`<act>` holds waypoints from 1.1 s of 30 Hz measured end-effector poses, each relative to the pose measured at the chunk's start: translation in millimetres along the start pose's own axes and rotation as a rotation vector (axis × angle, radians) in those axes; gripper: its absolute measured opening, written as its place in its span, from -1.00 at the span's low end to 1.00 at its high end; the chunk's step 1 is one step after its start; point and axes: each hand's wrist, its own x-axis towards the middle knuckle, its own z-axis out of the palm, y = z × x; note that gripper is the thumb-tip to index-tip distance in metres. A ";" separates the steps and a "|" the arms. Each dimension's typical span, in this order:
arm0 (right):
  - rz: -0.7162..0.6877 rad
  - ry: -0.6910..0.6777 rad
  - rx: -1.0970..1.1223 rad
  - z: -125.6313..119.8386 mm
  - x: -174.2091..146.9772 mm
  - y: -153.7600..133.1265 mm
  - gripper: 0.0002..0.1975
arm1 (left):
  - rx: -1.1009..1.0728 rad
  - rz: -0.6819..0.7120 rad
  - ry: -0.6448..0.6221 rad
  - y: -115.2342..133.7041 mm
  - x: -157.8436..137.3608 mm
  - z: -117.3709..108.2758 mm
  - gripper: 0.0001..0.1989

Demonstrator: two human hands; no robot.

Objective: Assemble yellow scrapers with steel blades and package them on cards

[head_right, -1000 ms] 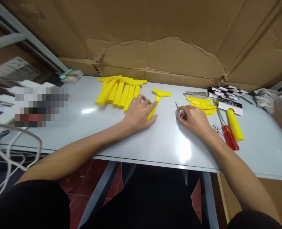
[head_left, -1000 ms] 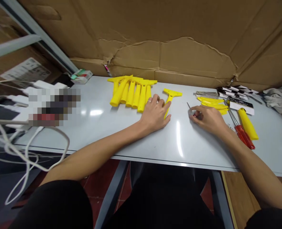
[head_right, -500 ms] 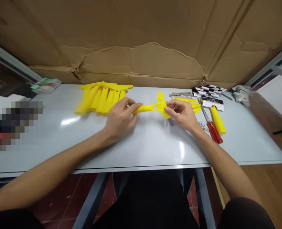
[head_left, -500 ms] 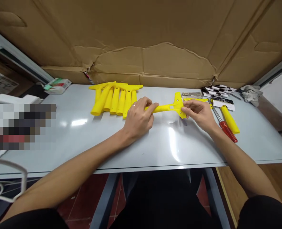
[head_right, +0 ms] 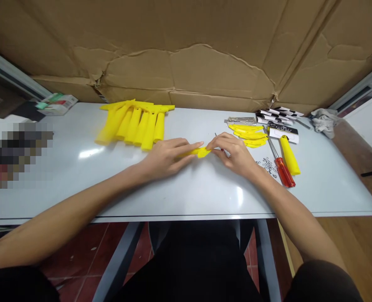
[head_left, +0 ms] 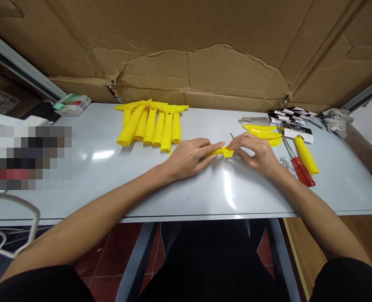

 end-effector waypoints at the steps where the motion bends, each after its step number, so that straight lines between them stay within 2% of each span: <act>1: -0.010 -0.002 -0.023 -3.3 0.7 2.3 -0.83 | -0.006 -0.016 0.003 -0.4 -0.5 1.3 -0.60; 3: 0.029 0.051 -0.103 -16.7 0.4 9.2 -0.81 | 0.014 -0.045 0.011 -1.1 -1.7 3.5 -0.64; 6: 0.294 0.154 -0.268 -50.1 -5.6 26.8 -0.77 | 0.084 -0.095 -0.038 -1.1 -2.5 4.5 -0.68; 8: 0.466 0.148 -0.391 -71.4 -11.4 42.8 -0.72 | 0.108 -0.125 -0.086 -0.2 -2.0 3.4 -0.72; 10: 0.533 0.135 -0.502 -82.8 -14.8 60.0 -0.69 | 0.112 -0.141 -0.120 1.4 -1.0 1.8 -0.73; 12: 0.521 0.085 -0.551 -81.2 -13.6 75.9 -0.62 | 0.117 -0.144 -0.140 3.2 0.0 0.4 -0.72; 15: 0.468 -0.046 -0.589 -61.9 -5.3 93.7 -0.51 | 0.136 -0.147 -0.151 5.9 0.6 -1.1 -0.69; 20: 0.442 -0.234 -0.702 -32.3 4.4 100.2 -0.50 | 0.148 -0.138 -0.164 7.8 0.0 -2.1 -0.67; 24: 0.455 -0.208 -0.725 -27.7 6.1 93.0 -0.55 | 0.172 -0.132 -0.172 7.7 0.1 -2.1 -0.66; 28: 0.403 -0.158 -0.723 -25.6 9.0 88.2 -0.53 | 0.176 -0.130 -0.185 8.0 1.0 -2.6 -0.66; 33: 0.320 -0.268 -0.739 -19.1 10.8 84.1 -0.53 | 0.112 -0.159 -0.131 7.8 0.2 -2.3 -0.69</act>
